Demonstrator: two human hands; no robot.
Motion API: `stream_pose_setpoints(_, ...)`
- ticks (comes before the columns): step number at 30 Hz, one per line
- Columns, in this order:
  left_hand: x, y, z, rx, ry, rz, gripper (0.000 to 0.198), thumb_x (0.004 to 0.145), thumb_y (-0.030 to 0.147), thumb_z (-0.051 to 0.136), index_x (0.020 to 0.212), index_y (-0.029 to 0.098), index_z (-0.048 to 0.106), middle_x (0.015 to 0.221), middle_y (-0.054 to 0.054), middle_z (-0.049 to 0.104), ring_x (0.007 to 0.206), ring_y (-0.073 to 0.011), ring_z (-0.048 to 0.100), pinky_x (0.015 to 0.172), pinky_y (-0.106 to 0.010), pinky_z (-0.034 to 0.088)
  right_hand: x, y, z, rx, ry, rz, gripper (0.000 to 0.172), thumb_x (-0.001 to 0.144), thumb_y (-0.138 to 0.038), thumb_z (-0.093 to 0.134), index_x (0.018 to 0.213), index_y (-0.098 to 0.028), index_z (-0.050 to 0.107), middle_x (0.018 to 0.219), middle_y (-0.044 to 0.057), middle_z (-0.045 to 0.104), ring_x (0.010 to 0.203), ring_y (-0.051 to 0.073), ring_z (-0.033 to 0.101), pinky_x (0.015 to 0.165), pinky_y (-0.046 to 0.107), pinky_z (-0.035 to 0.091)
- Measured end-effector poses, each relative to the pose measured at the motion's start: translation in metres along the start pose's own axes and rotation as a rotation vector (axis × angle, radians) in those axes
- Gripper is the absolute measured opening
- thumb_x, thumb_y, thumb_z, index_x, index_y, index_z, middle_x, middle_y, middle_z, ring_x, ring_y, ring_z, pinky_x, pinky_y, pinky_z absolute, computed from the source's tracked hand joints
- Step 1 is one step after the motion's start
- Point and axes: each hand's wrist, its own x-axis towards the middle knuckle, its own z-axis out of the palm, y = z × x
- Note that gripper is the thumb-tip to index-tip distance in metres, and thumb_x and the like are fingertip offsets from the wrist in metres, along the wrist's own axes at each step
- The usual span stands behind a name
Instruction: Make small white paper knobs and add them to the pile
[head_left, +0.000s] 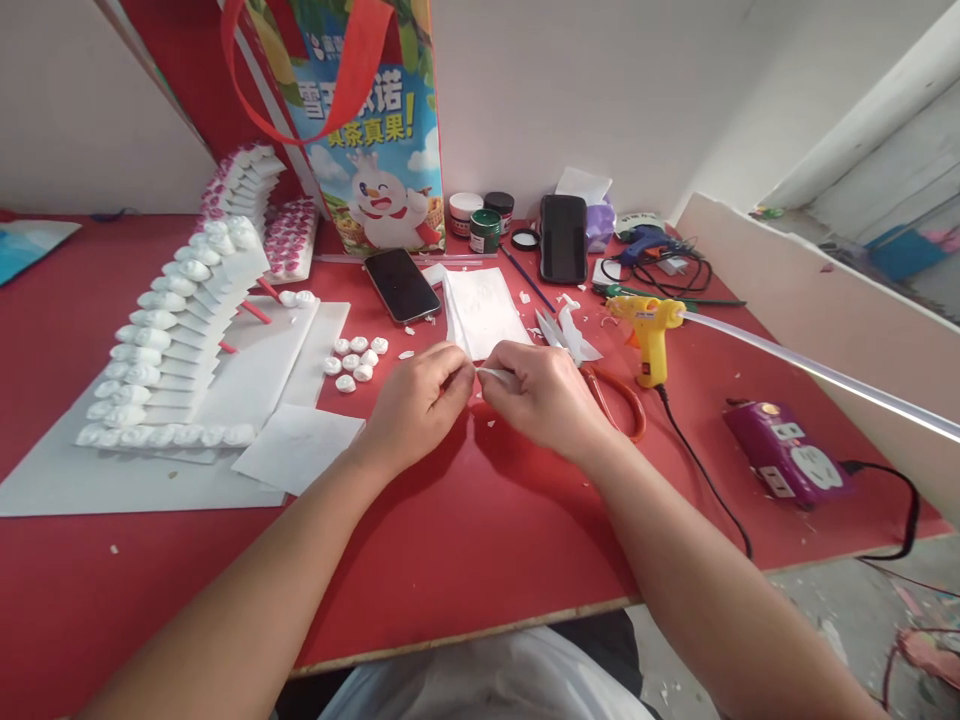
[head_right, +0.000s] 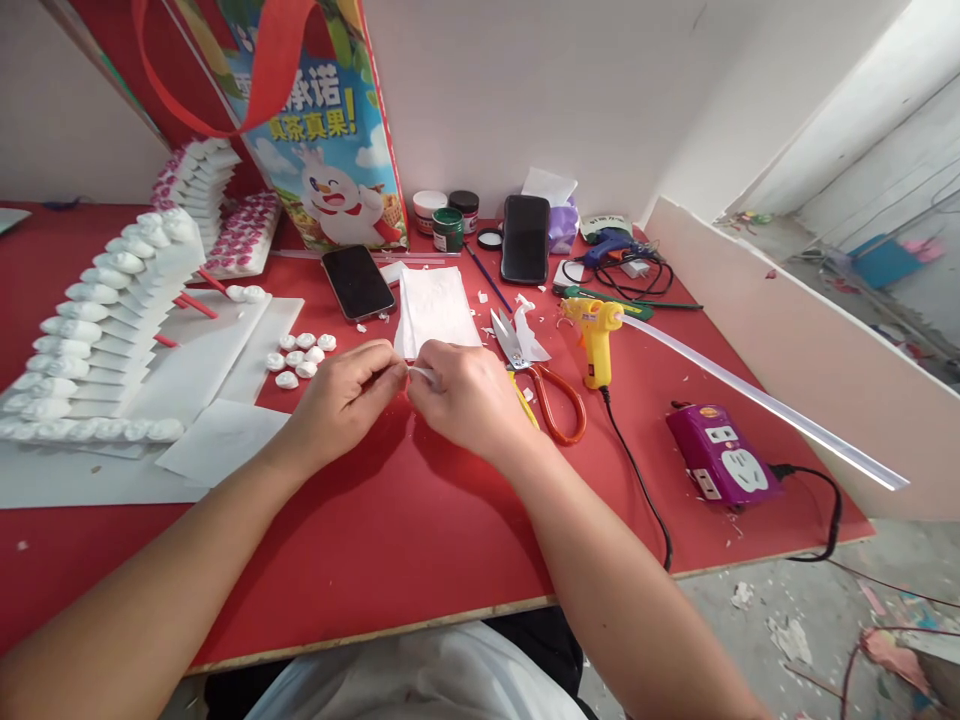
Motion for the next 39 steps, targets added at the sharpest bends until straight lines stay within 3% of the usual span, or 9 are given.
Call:
stream_pose_setpoints(2, -0.001, 0.003, 0.005, -0.147, 0.038, -0.152, 0.029, 0.098, 0.025, 0.046, 0.069, 0.021, 0.043, 0.066, 0.003, 0.042, 0.061, -0.0134, 0.040, 0.059, -0.028, 0.032, -0.003, -0.003, 0.008, -0.129, 0.093, -0.057, 0.023, 0.087, -0.026, 0.049, 0.067, -0.022, 0.038, 0.063, -0.002, 0.044, 0.057, 0.011, 0.031, 0.057, 0.029, 0.023)
stream_pose_setpoints(4, -0.002, 0.005, 0.008, -0.199, 0.062, -0.208, 0.031, 0.099, 0.027, 0.046, 0.069, 0.021, 0.043, 0.065, 0.003, 0.041, 0.060, -0.0132, 0.039, 0.058, -0.028, 0.032, -0.004, -0.004, 0.013, -0.175, 0.134, -0.079, 0.022, 0.090, -0.027, 0.046, 0.070, -0.022, 0.038, 0.066, 0.000, 0.048, 0.058, 0.012, 0.033, 0.058, 0.030, 0.024)
stream_pose_setpoints(10, -0.002, 0.001, 0.014, 0.129, 0.127, 0.080, 0.026, 0.102, 0.020, 0.042, 0.076, 0.022, 0.041, 0.075, 0.001, 0.045, 0.067, -0.0149, 0.042, 0.064, -0.030, 0.033, 0.000, 0.002, 0.014, 0.044, 0.182, 0.092, 0.018, 0.089, -0.027, 0.055, 0.073, -0.020, 0.057, 0.062, -0.002, 0.056, 0.057, 0.012, 0.043, 0.060, 0.027, 0.033)
stream_pose_setpoints(14, -0.002, -0.003, 0.014, 0.251, 0.138, 0.165, 0.025, 0.103, 0.015, 0.039, 0.079, 0.022, 0.043, 0.078, -0.001, 0.048, 0.068, -0.0161, 0.045, 0.064, -0.030, 0.035, 0.001, 0.005, 0.015, 0.231, 0.215, 0.220, 0.012, 0.085, -0.031, 0.064, 0.079, -0.021, 0.062, 0.068, -0.002, 0.067, 0.061, 0.013, 0.055, 0.059, 0.026, 0.038)
stream_pose_setpoints(22, -0.002, -0.002, 0.012, 0.707, 0.192, 0.408, 0.023, 0.098, 0.007, 0.041, 0.086, 0.018, 0.057, 0.081, -0.007, 0.060, 0.071, -0.0220, 0.054, 0.062, -0.034, 0.040, 0.001, 0.001, 0.015, 0.510, 0.230, 0.285, 0.008, 0.077, -0.025, 0.066, 0.073, -0.019, 0.063, 0.065, -0.001, 0.064, 0.061, 0.013, 0.057, 0.056, 0.027, 0.043)
stream_pose_setpoints(27, 0.001, 0.000, 0.007, 0.768, 0.231, 0.486, 0.024, 0.099, 0.006, 0.040, 0.095, 0.016, 0.062, 0.088, -0.009, 0.068, 0.072, -0.0228, 0.057, 0.063, -0.036, 0.044, 0.000, -0.005, 0.008, 0.626, 0.213, 0.275, 0.015, 0.076, -0.030, 0.073, 0.077, -0.017, 0.066, 0.068, 0.000, 0.066, 0.063, 0.013, 0.060, 0.057, 0.027, 0.046)
stream_pose_setpoints(33, -0.001, 0.000, 0.006, 0.676, 0.236, 0.465, 0.028, 0.100, 0.008, 0.040, 0.103, 0.013, 0.067, 0.097, -0.011, 0.073, 0.079, -0.0233, 0.063, 0.070, -0.037, 0.049, 0.001, -0.006, 0.008, 0.668, 0.223, 0.325, 0.017, 0.074, -0.030, 0.076, 0.073, -0.018, 0.065, 0.062, -0.002, 0.063, 0.056, 0.010, 0.055, 0.049, 0.023, 0.040)
stream_pose_setpoints(37, -0.003, 0.005, 0.008, 0.272, 0.223, 0.251, 0.026, 0.105, 0.024, 0.045, 0.109, 0.015, 0.070, 0.107, -0.011, 0.073, 0.095, -0.0219, 0.068, 0.083, -0.034, 0.054, 0.002, -0.008, 0.011, 0.685, 0.218, 0.324, 0.014, 0.075, -0.027, 0.073, 0.073, -0.017, 0.065, 0.062, -0.002, 0.063, 0.055, 0.009, 0.054, 0.050, 0.023, 0.040)
stream_pose_setpoints(39, -0.004, 0.006, 0.008, 0.083, 0.209, 0.143, 0.025, 0.104, 0.029, 0.050, 0.109, 0.018, 0.072, 0.103, -0.008, 0.074, 0.091, -0.0192, 0.068, 0.081, -0.031, 0.054, 0.002, -0.008, 0.012, 0.694, 0.201, 0.319, 0.013, 0.075, -0.027, 0.073, 0.075, -0.017, 0.065, 0.061, -0.002, 0.063, 0.055, 0.010, 0.053, 0.050, 0.023, 0.040)
